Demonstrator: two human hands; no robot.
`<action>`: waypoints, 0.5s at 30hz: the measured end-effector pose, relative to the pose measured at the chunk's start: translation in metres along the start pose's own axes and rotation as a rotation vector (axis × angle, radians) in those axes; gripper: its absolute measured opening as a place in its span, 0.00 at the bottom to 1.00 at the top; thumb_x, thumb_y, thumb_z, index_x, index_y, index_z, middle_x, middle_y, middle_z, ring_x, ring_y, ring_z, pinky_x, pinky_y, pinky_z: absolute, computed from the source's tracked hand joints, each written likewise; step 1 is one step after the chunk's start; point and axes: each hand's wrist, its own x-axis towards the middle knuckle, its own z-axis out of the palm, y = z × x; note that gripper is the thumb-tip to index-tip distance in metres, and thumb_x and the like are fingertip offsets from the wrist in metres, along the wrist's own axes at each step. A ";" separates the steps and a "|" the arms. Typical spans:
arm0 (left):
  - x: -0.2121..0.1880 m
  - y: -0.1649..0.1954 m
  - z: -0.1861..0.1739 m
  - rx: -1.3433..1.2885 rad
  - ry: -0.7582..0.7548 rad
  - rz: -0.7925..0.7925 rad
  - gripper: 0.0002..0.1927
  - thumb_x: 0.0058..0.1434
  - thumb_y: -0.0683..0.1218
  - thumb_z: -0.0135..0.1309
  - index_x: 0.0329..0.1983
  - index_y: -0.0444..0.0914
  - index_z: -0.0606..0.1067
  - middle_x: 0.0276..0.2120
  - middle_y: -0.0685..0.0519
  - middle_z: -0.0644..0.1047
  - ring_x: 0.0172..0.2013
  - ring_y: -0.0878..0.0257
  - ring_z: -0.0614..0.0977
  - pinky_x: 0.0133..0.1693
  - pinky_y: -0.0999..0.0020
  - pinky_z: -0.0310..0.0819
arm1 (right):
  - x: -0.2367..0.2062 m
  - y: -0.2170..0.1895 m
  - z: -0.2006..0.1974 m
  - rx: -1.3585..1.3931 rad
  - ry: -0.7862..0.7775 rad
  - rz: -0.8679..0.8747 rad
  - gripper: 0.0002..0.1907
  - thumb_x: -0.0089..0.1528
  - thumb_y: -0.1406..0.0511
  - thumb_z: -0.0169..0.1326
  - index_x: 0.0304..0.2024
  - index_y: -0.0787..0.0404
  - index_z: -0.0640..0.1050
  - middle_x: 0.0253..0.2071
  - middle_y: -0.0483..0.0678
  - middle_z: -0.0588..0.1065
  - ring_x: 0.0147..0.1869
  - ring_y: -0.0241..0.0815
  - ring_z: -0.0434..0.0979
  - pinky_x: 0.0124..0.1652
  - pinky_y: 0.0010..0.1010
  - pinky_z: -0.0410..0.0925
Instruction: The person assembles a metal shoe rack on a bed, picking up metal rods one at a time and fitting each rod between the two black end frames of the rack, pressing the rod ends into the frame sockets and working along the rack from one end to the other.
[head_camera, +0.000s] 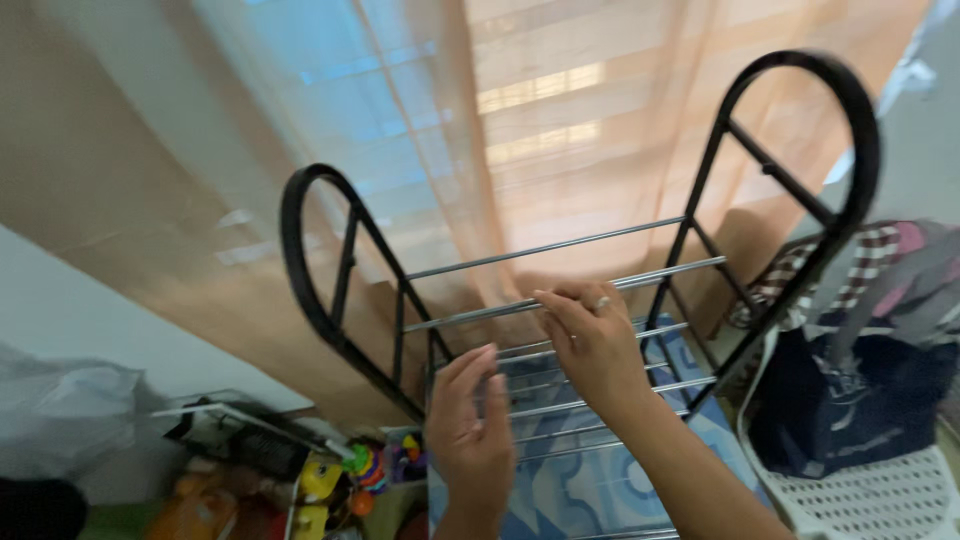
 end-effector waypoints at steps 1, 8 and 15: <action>0.002 0.003 0.014 0.023 -0.041 0.043 0.12 0.65 0.35 0.55 0.52 0.32 0.78 0.51 0.45 0.80 0.51 0.56 0.83 0.54 0.65 0.77 | 0.000 0.004 -0.011 -0.005 0.012 0.017 0.13 0.60 0.70 0.60 0.48 0.57 0.83 0.44 0.50 0.78 0.49 0.52 0.77 0.46 0.39 0.72; 0.013 0.013 0.110 -0.111 -0.182 0.062 0.13 0.61 0.34 0.57 0.50 0.34 0.80 0.48 0.46 0.81 0.49 0.55 0.84 0.51 0.64 0.78 | -0.001 0.037 -0.082 -0.183 0.114 0.076 0.13 0.60 0.71 0.60 0.48 0.58 0.82 0.46 0.51 0.79 0.49 0.51 0.79 0.47 0.38 0.73; 0.015 0.006 0.181 -0.060 -0.258 0.183 0.10 0.61 0.37 0.60 0.46 0.37 0.81 0.44 0.49 0.82 0.46 0.52 0.82 0.50 0.62 0.76 | -0.016 0.068 -0.141 -0.304 0.208 0.022 0.12 0.60 0.70 0.63 0.46 0.61 0.81 0.46 0.52 0.79 0.47 0.48 0.81 0.45 0.35 0.73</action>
